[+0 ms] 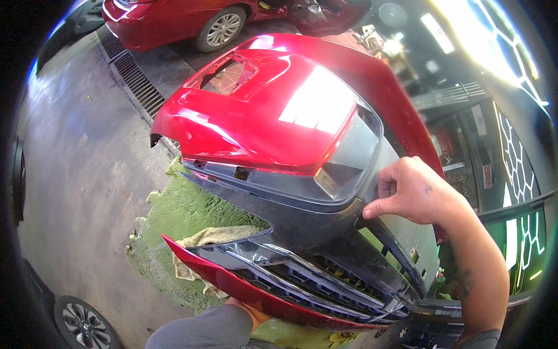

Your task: The person fits a red car bumper onto a workbench, aligns the black grille and emblem, and repeatedly checks fitment by pressing and adjusting the bumper edges. The person rotates the bumper to inspect different sides and repositions it multiple times.

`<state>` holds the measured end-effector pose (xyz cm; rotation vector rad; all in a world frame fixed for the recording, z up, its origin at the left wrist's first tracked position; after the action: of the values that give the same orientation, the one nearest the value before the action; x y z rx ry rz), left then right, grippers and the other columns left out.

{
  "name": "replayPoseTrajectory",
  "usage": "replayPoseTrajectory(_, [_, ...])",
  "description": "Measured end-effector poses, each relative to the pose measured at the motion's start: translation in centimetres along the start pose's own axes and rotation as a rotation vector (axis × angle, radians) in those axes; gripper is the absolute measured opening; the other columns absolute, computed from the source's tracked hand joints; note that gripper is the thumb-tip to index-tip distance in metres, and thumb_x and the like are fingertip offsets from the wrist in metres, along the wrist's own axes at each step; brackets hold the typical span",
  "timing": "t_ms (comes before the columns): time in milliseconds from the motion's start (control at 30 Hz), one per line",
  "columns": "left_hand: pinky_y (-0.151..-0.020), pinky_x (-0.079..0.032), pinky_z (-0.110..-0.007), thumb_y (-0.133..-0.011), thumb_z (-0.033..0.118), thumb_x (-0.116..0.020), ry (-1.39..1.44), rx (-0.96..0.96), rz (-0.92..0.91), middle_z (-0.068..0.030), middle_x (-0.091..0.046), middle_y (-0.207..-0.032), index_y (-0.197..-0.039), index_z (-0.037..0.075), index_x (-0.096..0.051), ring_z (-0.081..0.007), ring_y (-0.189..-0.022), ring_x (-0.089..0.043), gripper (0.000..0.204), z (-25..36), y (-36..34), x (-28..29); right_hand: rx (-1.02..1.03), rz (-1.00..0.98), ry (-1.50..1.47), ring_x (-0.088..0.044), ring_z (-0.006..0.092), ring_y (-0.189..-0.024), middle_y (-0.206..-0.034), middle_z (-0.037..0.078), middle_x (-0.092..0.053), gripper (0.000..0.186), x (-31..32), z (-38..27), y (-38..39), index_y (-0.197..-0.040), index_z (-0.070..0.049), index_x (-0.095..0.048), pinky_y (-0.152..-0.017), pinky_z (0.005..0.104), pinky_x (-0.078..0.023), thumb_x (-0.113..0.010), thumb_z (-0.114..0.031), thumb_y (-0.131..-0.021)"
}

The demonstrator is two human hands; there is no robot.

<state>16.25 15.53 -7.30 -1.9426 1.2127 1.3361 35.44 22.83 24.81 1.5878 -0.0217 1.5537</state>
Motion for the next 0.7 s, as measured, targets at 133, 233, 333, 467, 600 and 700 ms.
replayPoseTrajectory(133, [-0.113, -0.049, -0.047, -0.108, 0.03, -0.052, 0.039, -0.03, -0.029, -0.0161, -0.066, -0.14, -0.142, 0.002, -0.06, -0.0297, -0.128, -0.064, 0.045, -0.6, -1.2, -1.0, 0.02, 0.066, -0.033, -0.066, 0.028, -0.065, -0.069, 0.017, -0.068, 0.04, -0.7, -0.7, 0.5, -0.076, 0.004, -0.068, -0.066, 0.0407, -0.053, -0.094, -0.027, -0.076])
replayPoseTrajectory(233, [-0.113, -0.049, -0.047, -0.108, 0.031, -0.051, 0.075, -0.051, -0.051, -0.0163, -0.066, -0.139, -0.142, 0.002, -0.06, -0.0296, -0.128, -0.064, 0.045, -1.0, -2.3, -1.5, -0.056, 0.1, -0.07, -0.065, 0.0279, -0.064, -0.068, 0.017, -0.067, 0.037, -1.3, -0.7, 1.2, -0.076, 0.003, -0.069, -0.066, 0.0406, -0.053, -0.093, -0.024, -0.076])
replayPoseTrajectory(333, [-0.113, -0.049, -0.047, -0.109, 0.032, -0.051, 0.13, -0.058, -0.081, -0.0164, -0.067, -0.139, -0.142, 0.002, -0.06, -0.0296, -0.127, -0.064, 0.045, -2.0, -3.7, -2.4, -0.053, 0.148, -0.109, -0.066, 0.0284, -0.068, -0.073, 0.017, -0.068, 0.033, -1.4, -0.4, 1.4, -0.082, 0.003, -0.07, -0.068, 0.0396, -0.053, -0.092, -0.022, -0.077])
replayPoseTrajectory(467, [-0.112, -0.05, -0.047, -0.11, 0.033, -0.05, 0.24, -0.094, -0.168, -0.0167, -0.067, -0.139, -0.142, 0.002, -0.059, -0.0295, -0.127, -0.064, 0.046, -2.2, -6.6, -4.9, 0.218, 0.466, 0.128, -0.071, 0.0308, -0.078, -0.082, 0.018, -0.069, 0.023, -0.6, -4.3, 3.7, -0.092, 0.001, -0.07, -0.074, 0.038, -0.054, -0.085, -0.01, -0.078])
replayPoseTrajectory(600, [-0.112, -0.05, -0.046, -0.11, 0.034, -0.049, 0.409, -0.175, -0.268, -0.0169, -0.067, -0.138, -0.142, 0.002, -0.059, -0.0294, -0.126, -0.065, 0.046, -1.6, -10.1, -7.4, 0.546, 0.592, -0.003, -0.069, 0.0318, -0.079, -0.087, 0.014, -0.071, 0.019, -2.7, -14.0, 3.5, -0.093, 0.0, -0.07, -0.074, 0.0389, -0.054, -0.082, -0.008, -0.08])
replayPoseTrajectory(700, [-0.111, -0.051, -0.046, -0.111, 0.035, -0.048, 0.534, -0.23, -0.33, -0.0171, -0.067, -0.138, -0.142, 0.002, -0.059, -0.0294, -0.125, -0.065, 0.047, -0.5, -12.0, -8.8, 0.684, 0.499, 0.246, -0.068, 0.035, -0.095, -0.098, 0.014, -0.069, 0.032, -5.9, -19.3, -0.9, -0.109, -0.003, -0.073, -0.086, 0.043, -0.054, -0.08, -0.008, -0.078])
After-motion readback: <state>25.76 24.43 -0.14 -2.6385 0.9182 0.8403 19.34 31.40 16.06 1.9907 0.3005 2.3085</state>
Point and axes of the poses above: each hand's wrist, its own y-axis away from the middle knuckle, its own x-axis out of the back of the hand, z = x × y, the point moved 4 cm from there along -y, towards the middle knuckle
